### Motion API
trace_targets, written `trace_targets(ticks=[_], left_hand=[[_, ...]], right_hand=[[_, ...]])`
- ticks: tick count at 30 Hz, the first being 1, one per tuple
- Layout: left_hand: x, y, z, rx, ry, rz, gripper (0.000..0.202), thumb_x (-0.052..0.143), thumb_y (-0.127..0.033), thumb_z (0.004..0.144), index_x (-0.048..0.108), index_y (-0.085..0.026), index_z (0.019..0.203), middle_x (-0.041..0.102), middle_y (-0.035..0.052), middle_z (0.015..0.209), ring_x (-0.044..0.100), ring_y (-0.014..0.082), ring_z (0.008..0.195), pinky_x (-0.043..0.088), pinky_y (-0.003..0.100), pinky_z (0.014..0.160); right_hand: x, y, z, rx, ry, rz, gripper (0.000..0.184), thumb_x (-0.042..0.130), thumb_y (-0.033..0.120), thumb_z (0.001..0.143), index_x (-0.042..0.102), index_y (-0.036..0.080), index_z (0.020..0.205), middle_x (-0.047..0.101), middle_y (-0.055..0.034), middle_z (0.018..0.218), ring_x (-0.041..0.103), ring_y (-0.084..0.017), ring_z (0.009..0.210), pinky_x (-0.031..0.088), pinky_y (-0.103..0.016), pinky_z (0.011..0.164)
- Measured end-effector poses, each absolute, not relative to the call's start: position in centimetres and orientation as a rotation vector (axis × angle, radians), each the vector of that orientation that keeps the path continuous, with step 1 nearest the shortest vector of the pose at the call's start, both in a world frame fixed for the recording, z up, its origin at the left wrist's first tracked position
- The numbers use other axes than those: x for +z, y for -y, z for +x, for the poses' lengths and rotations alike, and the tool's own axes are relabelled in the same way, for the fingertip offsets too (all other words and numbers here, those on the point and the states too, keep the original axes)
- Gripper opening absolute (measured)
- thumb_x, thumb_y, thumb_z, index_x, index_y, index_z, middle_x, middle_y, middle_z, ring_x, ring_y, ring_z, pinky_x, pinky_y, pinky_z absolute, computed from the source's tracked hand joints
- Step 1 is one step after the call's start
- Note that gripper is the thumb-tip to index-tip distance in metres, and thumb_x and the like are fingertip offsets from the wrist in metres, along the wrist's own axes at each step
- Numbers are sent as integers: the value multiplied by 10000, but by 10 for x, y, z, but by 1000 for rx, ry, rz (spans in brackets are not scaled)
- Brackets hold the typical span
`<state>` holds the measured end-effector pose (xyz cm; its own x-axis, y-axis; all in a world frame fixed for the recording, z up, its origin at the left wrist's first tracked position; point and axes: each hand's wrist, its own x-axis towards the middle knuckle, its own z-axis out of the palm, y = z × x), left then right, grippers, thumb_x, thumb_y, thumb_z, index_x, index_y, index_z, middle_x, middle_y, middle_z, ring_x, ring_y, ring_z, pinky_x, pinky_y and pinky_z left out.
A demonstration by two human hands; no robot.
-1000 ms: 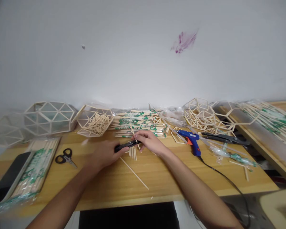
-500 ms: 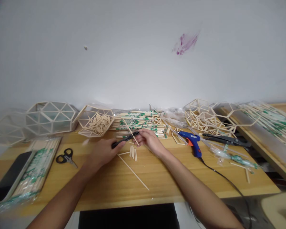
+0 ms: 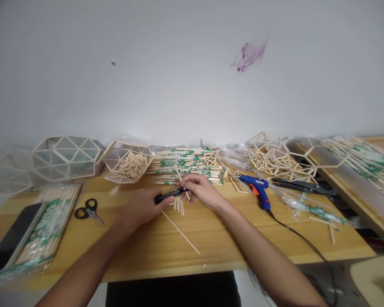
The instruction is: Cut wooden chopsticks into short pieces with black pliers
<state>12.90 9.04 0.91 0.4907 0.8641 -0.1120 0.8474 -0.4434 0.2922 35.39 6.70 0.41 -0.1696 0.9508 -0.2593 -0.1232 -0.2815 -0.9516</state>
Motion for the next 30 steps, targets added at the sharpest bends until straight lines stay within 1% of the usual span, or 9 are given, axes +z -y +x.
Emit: trace_targets(ticks=[5, 9, 14, 17, 20, 22, 25, 27, 30], left_hand=[[6, -89, 128, 130, -1480, 2493, 669, 386, -779, 908, 733, -225, 769, 728, 96, 723, 666, 258, 663, 393, 323, 603], [6, -93, 126, 48, -1522, 2490, 739, 319, -814, 903, 750, -219, 820, 738, 120, 751, 688, 286, 685, 409, 336, 613], [3, -105, 122, -34, -1625, 2385, 801, 291, -840, 886, 762, -193, 854, 739, 156, 775, 695, 315, 705, 423, 350, 626], [0, -109, 120, 107, -1605, 2282, 749, 303, -786, 925, 755, -191, 878, 732, 131, 777, 684, 282, 723, 411, 329, 642], [-6, -108, 119, 389, -1517, 2144, 668, 343, -718, 961, 733, -184, 869, 680, 63, 712, 629, 216, 684, 378, 298, 638], [-13, -106, 120, 567, -1414, 2023, 653, 377, -724, 948, 703, -172, 828, 617, 25, 661, 565, 176, 635, 356, 281, 613], [-24, -100, 124, 779, -1168, 1756, 670, 408, -769, 906, 661, -159, 796, 573, 12, 650, 489, 142, 584, 367, 267, 578], [-27, -97, 128, 863, -1007, 1583, 623, 479, -753, 886, 655, -157, 838, 608, 25, 709, 506, 139, 602, 419, 271, 604], [-26, -92, 134, 882, -852, 1454, 425, 678, -595, 847, 606, -177, 825, 672, 53, 887, 601, 160, 738, 499, 295, 726]], right_hand=[[4, -67, 354, 1613, 1037, -1195, 269, 795, 412, 784, 724, 160, 844, 742, -46, 783, 710, -155, 602, 587, -241, 519], [3, -68, 353, 1577, 1004, -1226, 254, 802, 401, 784, 717, 168, 839, 711, -15, 722, 705, -148, 596, 590, -243, 552], [3, -70, 354, 1480, 915, -1201, 263, 796, 419, 784, 698, 195, 878, 739, -39, 984, 716, -142, 627, 595, -263, 568], [5, -70, 356, 1373, 859, -1161, 278, 778, 455, 806, 683, 207, 890, 722, -38, 1065, 716, -137, 664, 603, -276, 602], [6, -69, 355, 1396, 865, -1129, 291, 777, 461, 801, 668, 203, 881, 720, -25, 965, 691, -131, 594, 580, -267, 541], [4, -68, 351, 1511, 911, -1123, 295, 787, 449, 782, 671, 192, 872, 706, -9, 854, 675, -135, 541, 551, -253, 476], [-1, -64, 340, 1706, 1022, -1118, 324, 800, 457, 756, 665, 174, 838, 693, -2, 706, 670, -154, 509, 540, -249, 442], [-5, -61, 332, 1788, 1101, -1094, 358, 802, 488, 750, 652, 168, 810, 684, -5, 635, 669, -163, 502, 543, -251, 440], [-12, -56, 322, 1847, 1166, -1058, 393, 805, 521, 743, 669, 162, 831, 676, 1, 598, 664, -164, 491, 548, -257, 445]])
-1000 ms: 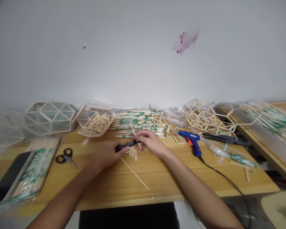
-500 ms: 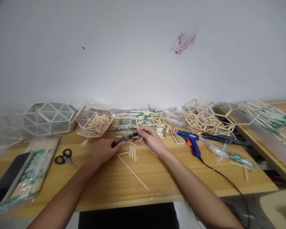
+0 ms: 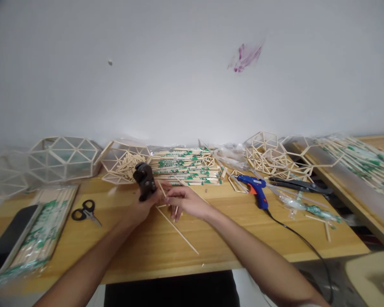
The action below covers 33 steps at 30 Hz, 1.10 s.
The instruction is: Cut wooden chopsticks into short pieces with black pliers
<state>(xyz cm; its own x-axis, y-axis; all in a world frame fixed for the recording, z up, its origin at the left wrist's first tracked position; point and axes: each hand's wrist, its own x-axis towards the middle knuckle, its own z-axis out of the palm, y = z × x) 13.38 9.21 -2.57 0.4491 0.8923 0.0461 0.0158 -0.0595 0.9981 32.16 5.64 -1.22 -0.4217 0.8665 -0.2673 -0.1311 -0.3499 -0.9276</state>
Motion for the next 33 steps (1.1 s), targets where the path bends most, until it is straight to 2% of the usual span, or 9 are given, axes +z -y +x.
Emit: trace_targets(ticks=[2, 4, 7, 10, 15, 19, 25, 30, 33], left_hand=[[-24, -89, 137, 890, -828, 1409, 368, 752, -478, 820, 532, -189, 763, 667, 42, 905, 617, 162, 779, 512, 297, 745], [-23, -88, 139, 941, -861, 1394, 350, 762, -407, 820, 490, -198, 747, 626, 3, 822, 605, 146, 757, 504, 279, 727], [-24, -90, 137, 1028, -980, 1455, 259, 732, -368, 842, 537, -201, 805, 594, -27, 765, 597, 131, 743, 488, 260, 733], [-21, -96, 131, 1019, -1124, 1629, 186, 688, -358, 865, 597, -197, 878, 637, -18, 795, 604, 137, 751, 474, 258, 727], [-13, -103, 122, 850, -1284, 1980, 153, 595, -324, 902, 646, -204, 981, 686, -17, 830, 625, 154, 748, 452, 264, 701], [-15, -104, 122, 780, -1301, 2123, 126, 587, -248, 867, 647, -208, 970, 708, 0, 883, 656, 177, 807, 463, 280, 735], [-19, -105, 122, 731, -1314, 2247, 146, 585, -181, 834, 638, -212, 967, 708, 34, 932, 666, 207, 869, 494, 315, 792], [-18, -106, 121, 686, -1365, 2312, 178, 602, -156, 820, 629, -214, 986, 704, 47, 986, 667, 223, 923, 505, 331, 817], [-19, -105, 121, 606, -1407, 2352, 264, 594, -117, 795, 620, -214, 1039, 701, 54, 1040, 671, 239, 963, 513, 343, 828]], right_hand=[[-17, -55, 319, 1879, 1195, -1050, 398, 803, 522, 749, 698, 153, 855, 673, 2, 584, 659, -162, 485, 551, -264, 458], [-20, -55, 319, 1894, 1222, -1043, 376, 806, 498, 758, 717, 146, 857, 678, -1, 594, 664, -161, 504, 559, -273, 492], [-20, -58, 325, 1847, 1175, -1024, 324, 886, 359, 682, 717, 158, 872, 723, -4, 697, 699, -159, 603, 579, -286, 615], [-19, -63, 334, 1754, 1012, -1031, 389, 927, 217, 591, 714, 177, 914, 760, -10, 832, 749, -183, 764, 585, -316, 775], [-18, -69, 344, 1750, 757, -954, 451, 936, 134, 565, 699, 189, 944, 753, 0, 882, 774, -229, 957, 567, -360, 940], [-20, -71, 347, 1783, 664, -944, 489, 950, 143, 568, 679, 195, 972, 758, -4, 838, 785, -268, 933, 600, -416, 898], [-20, -72, 349, 1733, 667, -983, 407, 968, 190, 579, 708, 176, 892, 783, -36, 922, 784, -224, 934, 596, -340, 928], [-19, -72, 350, 1732, 668, -1052, 412, 980, 236, 562, 698, 182, 856, 760, -9, 839, 785, -235, 831, 635, -340, 742], [-19, -73, 350, 1687, 647, -1046, 421, 985, 211, 541, 687, 189, 837, 747, 18, 807, 771, -202, 768, 635, -337, 750]])
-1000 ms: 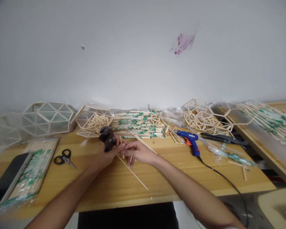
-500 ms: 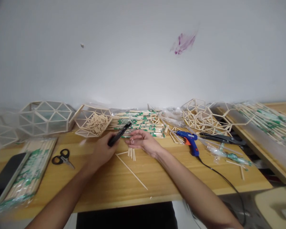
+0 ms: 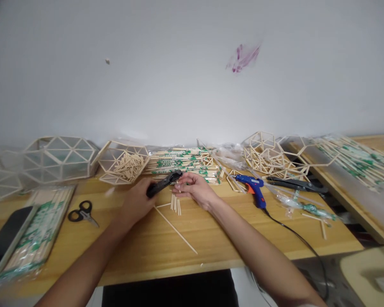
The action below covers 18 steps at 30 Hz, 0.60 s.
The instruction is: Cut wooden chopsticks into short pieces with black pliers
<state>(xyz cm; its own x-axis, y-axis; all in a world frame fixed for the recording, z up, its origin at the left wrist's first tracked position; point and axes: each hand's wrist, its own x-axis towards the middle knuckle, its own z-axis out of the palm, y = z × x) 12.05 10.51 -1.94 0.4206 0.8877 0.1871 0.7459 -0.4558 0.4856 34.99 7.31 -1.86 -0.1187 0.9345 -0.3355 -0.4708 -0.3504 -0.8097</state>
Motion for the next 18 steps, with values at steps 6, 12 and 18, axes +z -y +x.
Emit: trace_targets(ticks=[6, 12, 18], left_hand=[[-19, -105, 120, 494, -1466, 2402, 405, 583, -106, 788, 607, -212, 1178, 695, 79, 1156, 676, 269, 1037, 530, 373, 881], [-16, -104, 120, 497, -1395, 2462, 505, 550, -67, 776, 602, -208, 1259, 677, 96, 1229, 665, 281, 1105, 528, 401, 955], [-15, -104, 119, 495, -1409, 2500, 507, 563, -70, 780, 604, -212, 1265, 666, 103, 1251, 668, 291, 1096, 531, 410, 952]], right_hand=[[-20, -74, 350, 1667, 664, -999, 372, 975, 217, 557, 693, 168, 793, 783, -19, 845, 774, -184, 855, 604, -300, 890], [-22, -73, 350, 1649, 700, -1099, 421, 963, 322, 597, 698, 200, 901, 799, -30, 885, 780, -208, 776, 617, -287, 673], [-25, -74, 348, 1616, 733, -1051, 385, 970, 294, 570, 731, 184, 852, 804, -37, 887, 773, -196, 799, 612, -351, 870]])
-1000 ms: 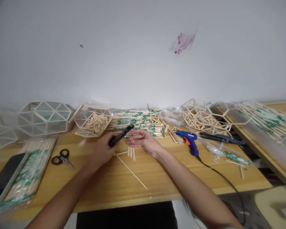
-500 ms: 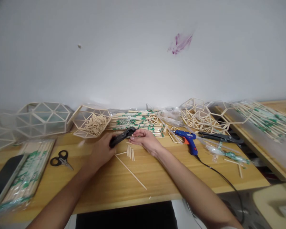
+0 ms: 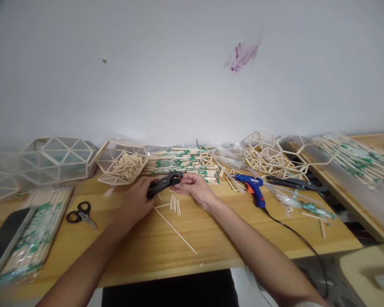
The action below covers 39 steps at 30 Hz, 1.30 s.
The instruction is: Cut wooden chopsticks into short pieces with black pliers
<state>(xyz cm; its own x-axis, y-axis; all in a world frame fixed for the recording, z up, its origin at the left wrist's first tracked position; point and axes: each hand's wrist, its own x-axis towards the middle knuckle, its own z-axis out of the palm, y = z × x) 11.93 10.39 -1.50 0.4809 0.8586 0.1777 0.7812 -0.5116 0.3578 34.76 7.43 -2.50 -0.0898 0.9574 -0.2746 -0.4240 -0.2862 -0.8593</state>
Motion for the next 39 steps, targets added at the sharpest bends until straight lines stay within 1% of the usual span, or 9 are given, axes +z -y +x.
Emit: trace_targets(ticks=[2, 5, 9, 16, 20, 22, 27, 32, 39], left_hand=[[-15, -103, 120, 479, -1416, 2516, 510, 564, -81, 788, 593, -203, 1282, 664, 107, 1249, 669, 303, 1087, 535, 422, 937], [-15, -103, 120, 484, -1416, 2530, 532, 558, -78, 786, 578, -198, 1304, 662, 109, 1254, 665, 304, 1096, 536, 420, 934], [-15, -103, 120, 530, -1398, 2524, 528, 549, -67, 790, 575, -192, 1302, 662, 109, 1266, 653, 289, 1142, 515, 401, 987], [-15, -102, 120, 536, -1396, 2542, 497, 550, -71, 808, 602, -221, 1279, 678, 90, 1254, 665, 282, 1109, 519, 390, 954], [-14, -102, 120, 511, -1424, 2532, 481, 569, -75, 798, 614, -214, 1257, 692, 87, 1211, 677, 281, 1066, 524, 383, 924], [-13, -101, 121, 488, -1460, 2519, 439, 584, -93, 812, 623, -212, 1232, 699, 88, 1189, 683, 277, 1038, 525, 373, 896], [-10, -98, 125, 411, -1558, 2474, 254, 585, -149, 871, 656, -212, 1107, 714, 81, 1085, 693, 262, 951, 513, 347, 803], [-9, -97, 126, 385, -1606, 2456, 188, 602, -184, 881, 651, -210, 1061, 710, 75, 1060, 693, 253, 916, 492, 329, 749], [-7, -96, 126, 326, -1630, 2446, 159, 602, -179, 870, 663, -209, 1013, 710, 76, 1014, 681, 236, 859, 474, 317, 712]], right_hand=[[-24, -74, 347, 1618, 737, -1051, 388, 969, 293, 568, 747, 184, 868, 805, -41, 904, 772, -197, 812, 608, -356, 880], [-22, -74, 347, 1613, 739, -1092, 399, 975, 295, 551, 759, 186, 868, 798, -31, 876, 765, -187, 771, 613, -329, 804], [-22, -73, 347, 1609, 748, -1110, 417, 982, 300, 533, 762, 183, 868, 788, -21, 853, 759, -177, 739, 605, -296, 734], [-22, -73, 347, 1606, 774, -1085, 381, 972, 301, 558, 749, 182, 843, 787, -25, 847, 759, -176, 717, 608, -303, 729], [-22, -73, 347, 1615, 774, -1092, 378, 976, 306, 549, 743, 180, 819, 778, -15, 819, 757, -175, 712, 607, -295, 715], [-23, -73, 347, 1622, 768, -1094, 385, 977, 302, 545, 741, 183, 824, 774, -8, 808, 755, -175, 709, 606, -299, 715], [-26, -73, 347, 1632, 775, -1092, 383, 976, 298, 558, 729, 181, 826, 763, 3, 793, 745, -161, 680, 601, -292, 699], [-24, -73, 347, 1639, 778, -1088, 397, 984, 294, 538, 721, 177, 812, 751, 10, 761, 745, -160, 681, 602, -280, 689], [-22, -72, 346, 1646, 767, -1096, 422, 991, 318, 510, 701, 178, 782, 757, -3, 784, 751, -180, 701, 608, -317, 716]])
